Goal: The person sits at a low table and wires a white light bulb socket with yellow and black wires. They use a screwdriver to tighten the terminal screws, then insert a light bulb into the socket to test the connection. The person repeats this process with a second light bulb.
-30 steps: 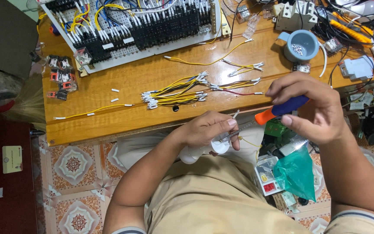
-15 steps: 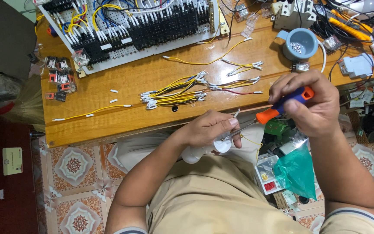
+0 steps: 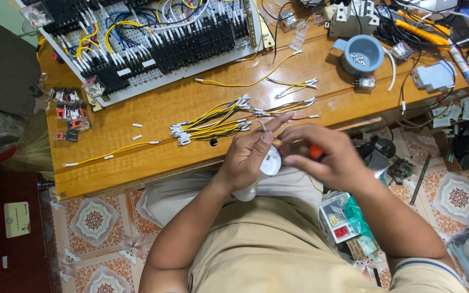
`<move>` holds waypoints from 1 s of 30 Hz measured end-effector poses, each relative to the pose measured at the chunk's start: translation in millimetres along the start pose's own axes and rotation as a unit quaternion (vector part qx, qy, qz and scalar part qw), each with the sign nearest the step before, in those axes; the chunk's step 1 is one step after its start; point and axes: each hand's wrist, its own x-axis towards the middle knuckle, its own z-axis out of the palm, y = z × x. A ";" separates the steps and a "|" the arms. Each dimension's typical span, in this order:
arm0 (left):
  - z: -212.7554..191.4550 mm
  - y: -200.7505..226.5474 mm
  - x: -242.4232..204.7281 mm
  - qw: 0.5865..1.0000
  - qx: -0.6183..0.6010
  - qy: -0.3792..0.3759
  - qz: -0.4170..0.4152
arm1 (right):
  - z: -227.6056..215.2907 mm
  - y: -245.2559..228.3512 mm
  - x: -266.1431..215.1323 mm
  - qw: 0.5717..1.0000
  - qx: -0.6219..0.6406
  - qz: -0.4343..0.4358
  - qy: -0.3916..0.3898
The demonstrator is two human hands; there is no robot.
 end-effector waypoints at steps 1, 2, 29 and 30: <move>0.1 3.5 -0.4 1.000 0.014 0.011 0.008 | 6.9 -3.1 1.1 0.999 -0.027 -0.035 0.020; 0.0 7.3 -1.0 0.999 0.028 0.021 0.015 | 14.3 -6.3 2.0 0.995 -0.054 -0.070 0.041; -16.3 -55.2 -20.7 0.888 0.209 0.167 0.374 | 36.2 -55.9 -10.7 0.986 -0.147 -0.052 0.064; -16.1 -52.8 -19.9 0.888 0.209 0.168 0.373 | 36.2 -55.4 -11.0 0.986 -0.147 -0.051 0.063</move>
